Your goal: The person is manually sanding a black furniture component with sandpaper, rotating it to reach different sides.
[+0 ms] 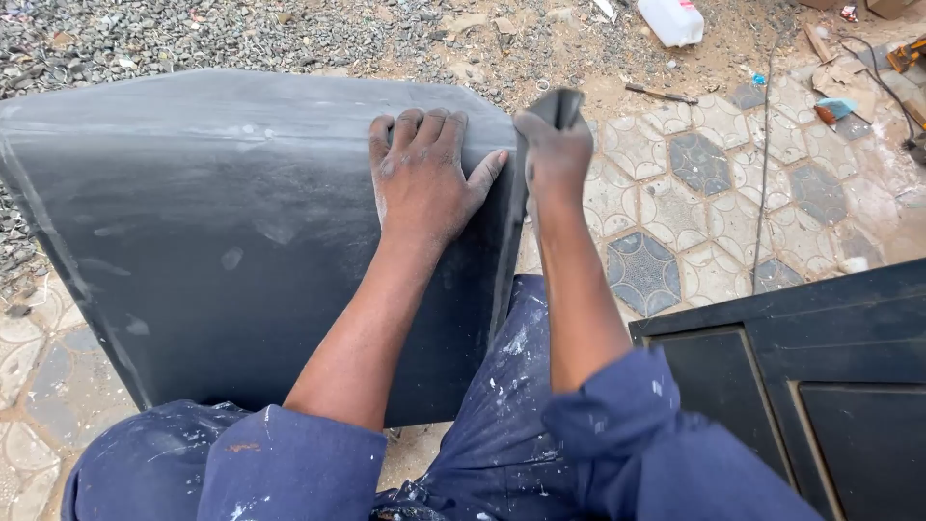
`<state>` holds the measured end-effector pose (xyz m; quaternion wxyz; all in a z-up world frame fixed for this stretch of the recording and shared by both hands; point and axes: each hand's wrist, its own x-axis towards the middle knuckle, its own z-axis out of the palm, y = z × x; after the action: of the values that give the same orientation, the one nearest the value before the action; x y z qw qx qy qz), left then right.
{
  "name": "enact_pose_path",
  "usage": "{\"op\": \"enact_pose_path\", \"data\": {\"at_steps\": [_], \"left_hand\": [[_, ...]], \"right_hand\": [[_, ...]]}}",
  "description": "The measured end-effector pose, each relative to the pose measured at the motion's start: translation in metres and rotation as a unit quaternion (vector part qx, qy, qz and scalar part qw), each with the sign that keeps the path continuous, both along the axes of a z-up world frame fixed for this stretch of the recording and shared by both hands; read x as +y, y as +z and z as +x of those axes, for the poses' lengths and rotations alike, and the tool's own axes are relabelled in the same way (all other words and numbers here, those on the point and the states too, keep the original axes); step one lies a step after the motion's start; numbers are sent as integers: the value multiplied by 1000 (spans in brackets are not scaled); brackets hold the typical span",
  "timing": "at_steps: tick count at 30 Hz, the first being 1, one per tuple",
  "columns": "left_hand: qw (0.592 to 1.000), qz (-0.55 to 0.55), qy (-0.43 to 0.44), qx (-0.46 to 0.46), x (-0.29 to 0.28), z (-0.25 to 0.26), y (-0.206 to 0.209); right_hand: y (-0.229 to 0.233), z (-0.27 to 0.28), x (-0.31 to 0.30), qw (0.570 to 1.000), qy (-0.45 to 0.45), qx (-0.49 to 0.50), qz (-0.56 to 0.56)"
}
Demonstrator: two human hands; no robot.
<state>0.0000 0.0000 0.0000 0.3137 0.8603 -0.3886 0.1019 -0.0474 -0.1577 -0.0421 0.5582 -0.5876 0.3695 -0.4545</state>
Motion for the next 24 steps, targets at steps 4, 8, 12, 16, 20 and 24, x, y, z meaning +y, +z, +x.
{"op": "enact_pose_path", "data": {"at_steps": [4,8,12,16,20,24], "left_hand": [[1000,13,2,5,0,0,2],[1000,16,0,13,1,-2,2],[1000,10,2,12,-2,-3,-1],[999,47,0,20,-2,-4,-2],[999,42,-5,27,0,-2,4],[999,39,1,16,-1,-4,3]], "right_hand": [[6,-15,19,999,43,0,-20],[-17,-72,81,997,-16,46,-59],[-36,-53,75,993,-53,28,-100],[-10,-24,32,992,-3,-25,-126],[-17,-56,65,994,-16,41,-99],[-30,-88,99,991,-32,127,-34]]}}
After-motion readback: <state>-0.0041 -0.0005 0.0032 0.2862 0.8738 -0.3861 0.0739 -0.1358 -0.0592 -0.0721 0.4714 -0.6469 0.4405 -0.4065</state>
